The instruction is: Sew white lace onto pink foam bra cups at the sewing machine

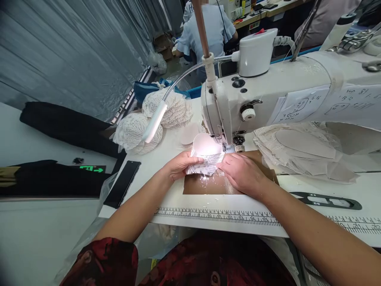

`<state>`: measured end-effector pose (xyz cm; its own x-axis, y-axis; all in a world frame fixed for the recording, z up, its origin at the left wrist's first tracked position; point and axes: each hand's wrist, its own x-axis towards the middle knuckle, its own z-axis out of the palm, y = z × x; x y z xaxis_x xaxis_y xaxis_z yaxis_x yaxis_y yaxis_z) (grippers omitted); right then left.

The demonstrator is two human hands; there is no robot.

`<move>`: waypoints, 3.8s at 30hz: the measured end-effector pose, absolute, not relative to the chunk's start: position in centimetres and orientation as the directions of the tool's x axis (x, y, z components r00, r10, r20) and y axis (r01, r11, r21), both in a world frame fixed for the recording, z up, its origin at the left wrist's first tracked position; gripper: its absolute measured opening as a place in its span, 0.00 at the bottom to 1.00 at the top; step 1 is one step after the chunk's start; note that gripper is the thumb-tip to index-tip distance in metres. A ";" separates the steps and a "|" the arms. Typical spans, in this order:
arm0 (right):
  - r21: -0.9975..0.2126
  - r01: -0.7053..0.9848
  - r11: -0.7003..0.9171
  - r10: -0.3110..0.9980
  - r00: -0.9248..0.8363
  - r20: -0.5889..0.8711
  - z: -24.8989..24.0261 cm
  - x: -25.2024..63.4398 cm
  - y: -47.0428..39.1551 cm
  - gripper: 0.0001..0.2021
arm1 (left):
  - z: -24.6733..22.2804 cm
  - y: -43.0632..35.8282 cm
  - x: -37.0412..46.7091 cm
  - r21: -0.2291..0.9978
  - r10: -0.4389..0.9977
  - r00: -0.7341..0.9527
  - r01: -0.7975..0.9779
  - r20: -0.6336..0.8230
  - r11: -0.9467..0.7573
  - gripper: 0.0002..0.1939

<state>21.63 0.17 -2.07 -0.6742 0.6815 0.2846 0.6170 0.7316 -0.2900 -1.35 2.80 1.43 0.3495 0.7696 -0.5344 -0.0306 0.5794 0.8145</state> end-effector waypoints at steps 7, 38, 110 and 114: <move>-0.271 0.617 0.739 0.674 -0.673 0.306 -2.0 21.7 -0.1 0.15 | 2.9 1.4 -6.0 0.735 0.774 0.324 0.629 -0.544 0.253 0.09; -0.255 0.815 0.520 0.850 -0.465 0.248 -3.0 22.5 0.0 0.17 | -0.2 6.6 -1.7 0.201 0.333 0.930 0.301 0.152 -0.932 0.19; -0.166 0.791 0.589 0.792 -0.524 0.314 -2.4 22.5 -0.4 0.19 | -0.5 7.0 -1.4 0.105 0.381 0.911 0.368 0.160 -0.924 0.23; -0.152 0.763 0.628 0.760 -0.560 0.330 -2.4 22.2 -0.3 0.19 | -0.6 7.0 -1.4 0.115 0.357 0.918 0.341 0.172 -0.933 0.22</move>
<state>22.19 -0.30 -2.43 -0.5599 0.7598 0.3304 0.7631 0.6283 -0.1516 -1.36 6.97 -0.55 0.9181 0.3571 0.1718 0.3413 -0.9329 0.1150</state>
